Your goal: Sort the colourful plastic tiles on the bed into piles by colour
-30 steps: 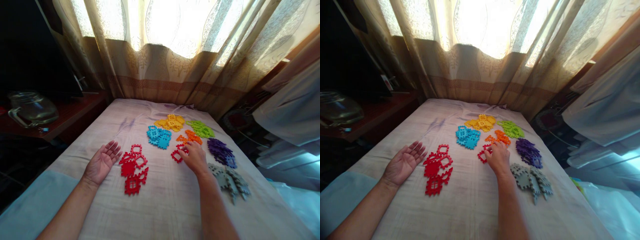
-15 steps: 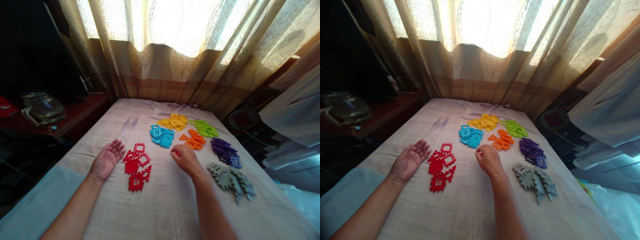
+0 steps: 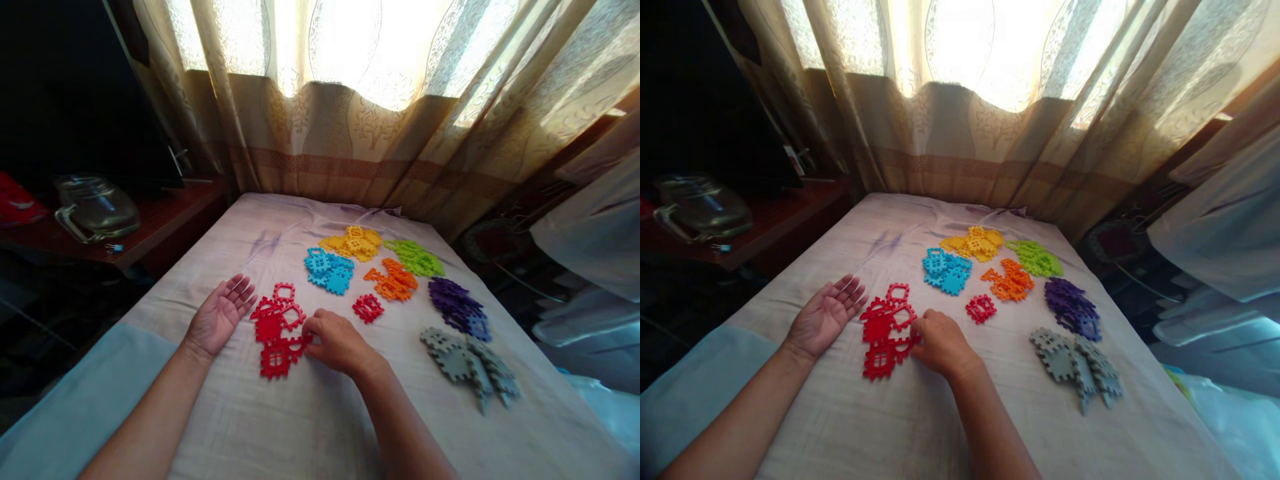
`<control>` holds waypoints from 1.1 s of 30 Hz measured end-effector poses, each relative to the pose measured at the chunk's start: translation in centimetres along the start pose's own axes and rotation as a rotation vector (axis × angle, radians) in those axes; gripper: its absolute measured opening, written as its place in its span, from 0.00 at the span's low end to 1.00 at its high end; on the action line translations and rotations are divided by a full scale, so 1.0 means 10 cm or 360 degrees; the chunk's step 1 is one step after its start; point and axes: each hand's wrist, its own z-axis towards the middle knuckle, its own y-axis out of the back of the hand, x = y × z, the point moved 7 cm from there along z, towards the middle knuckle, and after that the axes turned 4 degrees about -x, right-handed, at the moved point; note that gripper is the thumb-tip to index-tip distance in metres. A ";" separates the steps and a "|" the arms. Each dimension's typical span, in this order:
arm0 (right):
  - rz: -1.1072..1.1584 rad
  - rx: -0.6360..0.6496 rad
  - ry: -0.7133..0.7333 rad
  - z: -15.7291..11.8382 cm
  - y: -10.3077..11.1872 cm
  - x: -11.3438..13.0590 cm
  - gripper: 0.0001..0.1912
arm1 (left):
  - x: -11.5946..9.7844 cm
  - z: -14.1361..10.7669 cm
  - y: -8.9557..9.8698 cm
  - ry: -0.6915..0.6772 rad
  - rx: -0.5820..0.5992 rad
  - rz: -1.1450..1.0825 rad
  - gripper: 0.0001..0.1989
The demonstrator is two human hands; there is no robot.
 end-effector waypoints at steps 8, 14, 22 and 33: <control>0.0067 -0.0107 -0.0245 -0.13 0.27 -0.45 0.08 | -0.01 0.00 -0.01 -0.0007 -0.0011 0.0035 0.16; -0.0046 -0.0233 -0.0573 -0.31 0.53 -0.96 0.08 | -0.01 -0.01 -0.01 -0.0007 -0.0011 0.0054 0.14; -0.0155 -0.0270 -0.0704 -0.34 0.53 -1.09 0.09 | -0.02 0.01 0.01 -0.0023 0.0010 0.0094 0.12; -0.0034 -0.0246 -0.0311 -0.16 0.38 -0.48 0.10 | -0.01 0.00 -0.01 -0.0023 0.0015 0.0059 0.13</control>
